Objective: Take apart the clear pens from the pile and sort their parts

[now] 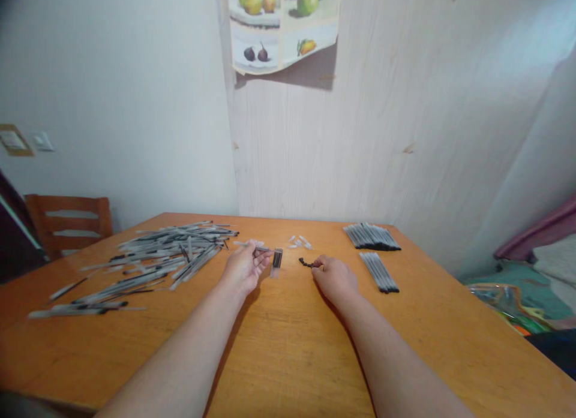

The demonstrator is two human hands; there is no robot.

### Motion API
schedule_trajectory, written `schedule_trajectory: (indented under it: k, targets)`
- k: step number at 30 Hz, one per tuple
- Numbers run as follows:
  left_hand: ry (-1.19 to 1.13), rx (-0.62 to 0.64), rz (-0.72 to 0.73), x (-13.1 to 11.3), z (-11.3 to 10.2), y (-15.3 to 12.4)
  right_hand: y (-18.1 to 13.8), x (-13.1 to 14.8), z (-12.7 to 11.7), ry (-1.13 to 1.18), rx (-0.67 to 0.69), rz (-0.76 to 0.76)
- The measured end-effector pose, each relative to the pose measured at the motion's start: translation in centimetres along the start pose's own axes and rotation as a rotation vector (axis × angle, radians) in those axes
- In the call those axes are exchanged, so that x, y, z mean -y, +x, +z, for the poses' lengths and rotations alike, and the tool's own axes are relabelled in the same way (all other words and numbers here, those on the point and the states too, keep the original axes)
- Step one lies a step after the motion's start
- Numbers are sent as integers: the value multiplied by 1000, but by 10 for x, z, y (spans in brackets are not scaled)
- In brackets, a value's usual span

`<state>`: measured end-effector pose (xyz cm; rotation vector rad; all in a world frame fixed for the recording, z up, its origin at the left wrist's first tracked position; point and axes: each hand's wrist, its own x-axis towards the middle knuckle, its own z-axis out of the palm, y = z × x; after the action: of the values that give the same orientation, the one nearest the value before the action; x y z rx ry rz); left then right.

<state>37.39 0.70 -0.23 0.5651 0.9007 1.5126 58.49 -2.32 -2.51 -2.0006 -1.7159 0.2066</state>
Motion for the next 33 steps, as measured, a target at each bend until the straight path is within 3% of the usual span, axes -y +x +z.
schedule_trajectory:
  k: [17, 21, 27, 33]
  targets:
    - [45, -6, -1, -1, 3, -2, -4, 13, 2, -153, 29, -49]
    - [96, -25, 40, 1, 6, -5, -8, 17, 3, -14, -63, -51]
    - [168, 25, 78, 13, 17, -14, -17, 24, -2, 420, -135, -209]
    - [307, 52, 63, 26, 24, -19, -29, 33, -6, 400, -115, -344]
